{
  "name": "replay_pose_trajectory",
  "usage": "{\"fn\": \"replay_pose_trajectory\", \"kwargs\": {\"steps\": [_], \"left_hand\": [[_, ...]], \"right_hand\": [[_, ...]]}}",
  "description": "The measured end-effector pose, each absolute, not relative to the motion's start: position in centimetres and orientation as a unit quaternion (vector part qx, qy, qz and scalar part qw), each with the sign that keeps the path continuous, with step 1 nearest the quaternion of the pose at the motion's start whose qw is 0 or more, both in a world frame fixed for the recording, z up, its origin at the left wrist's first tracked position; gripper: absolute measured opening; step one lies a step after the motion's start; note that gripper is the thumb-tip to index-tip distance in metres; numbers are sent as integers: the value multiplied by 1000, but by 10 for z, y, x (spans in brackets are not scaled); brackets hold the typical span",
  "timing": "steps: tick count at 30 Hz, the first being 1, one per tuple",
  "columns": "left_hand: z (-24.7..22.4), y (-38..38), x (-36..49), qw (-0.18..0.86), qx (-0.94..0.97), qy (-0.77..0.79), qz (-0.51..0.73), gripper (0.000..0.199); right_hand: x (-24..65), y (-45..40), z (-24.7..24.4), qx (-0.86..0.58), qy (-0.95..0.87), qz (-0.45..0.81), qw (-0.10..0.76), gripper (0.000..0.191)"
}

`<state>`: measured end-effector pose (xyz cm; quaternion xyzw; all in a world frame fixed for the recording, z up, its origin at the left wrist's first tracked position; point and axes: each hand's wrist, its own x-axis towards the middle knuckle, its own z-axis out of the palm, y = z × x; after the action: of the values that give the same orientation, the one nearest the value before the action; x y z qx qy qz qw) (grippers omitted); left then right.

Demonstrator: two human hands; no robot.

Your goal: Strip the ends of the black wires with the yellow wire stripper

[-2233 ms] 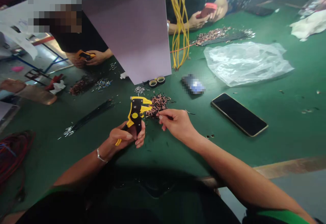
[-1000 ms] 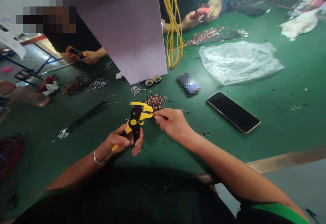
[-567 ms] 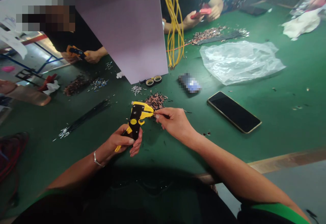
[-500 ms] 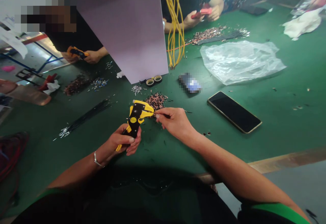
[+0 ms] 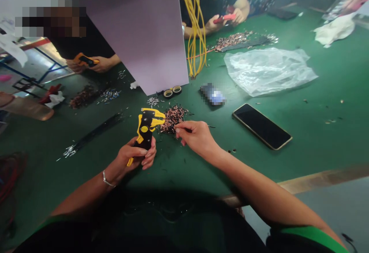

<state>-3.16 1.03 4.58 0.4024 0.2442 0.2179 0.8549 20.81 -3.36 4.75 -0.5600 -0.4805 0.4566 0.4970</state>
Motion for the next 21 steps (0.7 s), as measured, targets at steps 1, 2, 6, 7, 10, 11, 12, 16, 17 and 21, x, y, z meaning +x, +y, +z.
{"fn": "replay_pose_trajectory", "kwargs": {"steps": [1, 2, 6, 7, 10, 11, 12, 16, 17, 21], "left_hand": [[46, 10, -31, 854, 401, 245, 222, 24], [46, 11, -31, 853, 402, 244, 226, 26], [46, 11, -28, 823, 430, 257, 269, 29], [45, 11, -27, 815, 437, 263, 277, 29], [43, 12, -27, 814, 444, 260, 269, 31], [42, 12, -28, 820, 443, 252, 260, 33], [42, 12, -28, 827, 442, 242, 251, 36], [41, 12, -28, 849, 433, 208, 220, 44], [42, 12, -28, 854, 430, 203, 212, 45], [42, 12, -29, 867, 420, 191, 185, 47]], "right_hand": [[208, -34, 48, -559, -483, 460, 493, 19], [208, -35, 48, -559, -484, 463, 489, 19], [206, -38, 48, -553, -489, 485, 468, 17], [205, -39, 47, -548, -492, 494, 461, 17], [202, -41, 46, -538, -500, 516, 440, 16], [202, -41, 46, -538, -499, 519, 438, 16], [201, -41, 46, -538, -496, 521, 439, 17], [203, -40, 49, -537, -481, 518, 460, 19], [203, -40, 50, -537, -479, 517, 464, 19], [205, -39, 52, -540, -465, 505, 487, 18]]}}
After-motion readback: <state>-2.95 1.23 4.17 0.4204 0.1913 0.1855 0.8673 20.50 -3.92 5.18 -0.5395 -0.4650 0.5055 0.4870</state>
